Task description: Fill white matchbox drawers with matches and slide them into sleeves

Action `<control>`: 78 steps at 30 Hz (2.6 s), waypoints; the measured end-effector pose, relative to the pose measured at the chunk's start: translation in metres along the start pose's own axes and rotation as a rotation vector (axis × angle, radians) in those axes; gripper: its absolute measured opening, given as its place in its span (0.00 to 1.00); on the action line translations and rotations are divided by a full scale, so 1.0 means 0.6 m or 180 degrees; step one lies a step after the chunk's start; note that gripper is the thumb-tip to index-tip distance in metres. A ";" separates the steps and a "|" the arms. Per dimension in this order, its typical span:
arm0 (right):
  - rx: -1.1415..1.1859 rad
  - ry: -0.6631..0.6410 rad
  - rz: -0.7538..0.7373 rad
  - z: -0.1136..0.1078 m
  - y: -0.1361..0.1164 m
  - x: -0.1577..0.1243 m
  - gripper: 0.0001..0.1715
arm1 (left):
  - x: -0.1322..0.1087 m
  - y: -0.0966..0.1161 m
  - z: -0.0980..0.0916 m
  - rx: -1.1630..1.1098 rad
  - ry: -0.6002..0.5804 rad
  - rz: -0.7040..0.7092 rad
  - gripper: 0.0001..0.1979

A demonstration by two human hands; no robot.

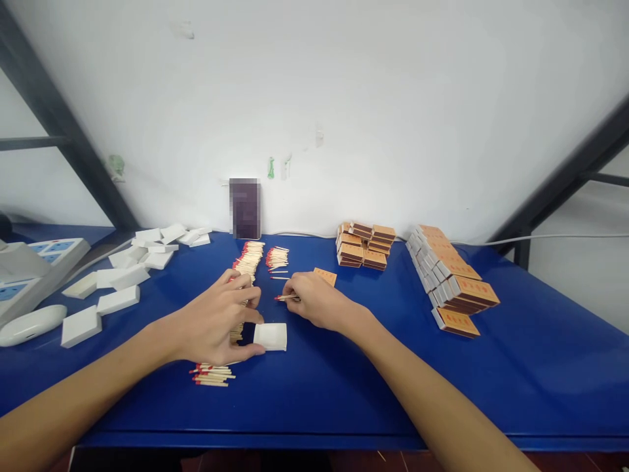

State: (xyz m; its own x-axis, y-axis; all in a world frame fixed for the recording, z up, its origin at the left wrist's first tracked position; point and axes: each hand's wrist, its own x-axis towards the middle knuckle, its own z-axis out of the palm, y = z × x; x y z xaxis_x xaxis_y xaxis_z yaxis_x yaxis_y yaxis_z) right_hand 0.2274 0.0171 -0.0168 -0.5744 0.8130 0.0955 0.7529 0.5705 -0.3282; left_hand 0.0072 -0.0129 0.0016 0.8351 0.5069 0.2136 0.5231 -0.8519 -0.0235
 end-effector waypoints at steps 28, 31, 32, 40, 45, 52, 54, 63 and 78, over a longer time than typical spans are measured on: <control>-0.0365 0.0079 -0.0006 0.013 0.018 -0.001 0.08 | 0.002 -0.002 0.000 -0.0113 -0.0041 -0.0023 0.18; 0.0018 0.0027 0.0013 -0.005 0.006 -0.008 0.06 | 0.001 -0.002 0.003 -0.0115 -0.0027 -0.0055 0.18; 0.0183 -0.0028 -0.0042 -0.012 0.000 -0.012 0.07 | 0.001 -0.002 0.003 -0.0123 -0.0024 -0.0076 0.19; 0.0596 -0.0655 -0.0430 -0.035 -0.055 -0.034 0.00 | 0.001 -0.001 0.003 -0.0199 0.0012 -0.0040 0.17; 0.0431 -0.0777 -0.0511 -0.026 -0.074 -0.031 0.03 | 0.001 0.000 0.004 -0.0164 0.0047 -0.0034 0.16; 0.0402 -0.0705 -0.0647 -0.022 -0.074 -0.037 0.09 | 0.001 0.001 0.003 -0.0110 0.0029 -0.0026 0.17; 0.0389 -0.0684 -0.0662 -0.022 -0.072 -0.039 0.10 | 0.002 0.001 0.003 -0.0110 0.0026 -0.0022 0.17; 0.0342 -0.0671 -0.0739 -0.027 -0.074 -0.040 0.11 | 0.001 0.001 0.003 -0.0161 0.0036 -0.0024 0.17; 0.0251 -0.0657 -0.0565 -0.037 -0.072 -0.043 0.07 | 0.002 -0.001 0.004 -0.0116 0.0055 0.0012 0.18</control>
State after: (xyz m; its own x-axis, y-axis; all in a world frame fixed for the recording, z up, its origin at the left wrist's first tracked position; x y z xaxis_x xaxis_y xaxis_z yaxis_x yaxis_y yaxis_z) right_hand 0.2170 -0.0257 0.0159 -0.7545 0.6555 -0.0327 0.6119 0.6845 -0.3963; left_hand 0.0081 -0.0114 -0.0008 0.8338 0.5018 0.2303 0.5133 -0.8581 0.0113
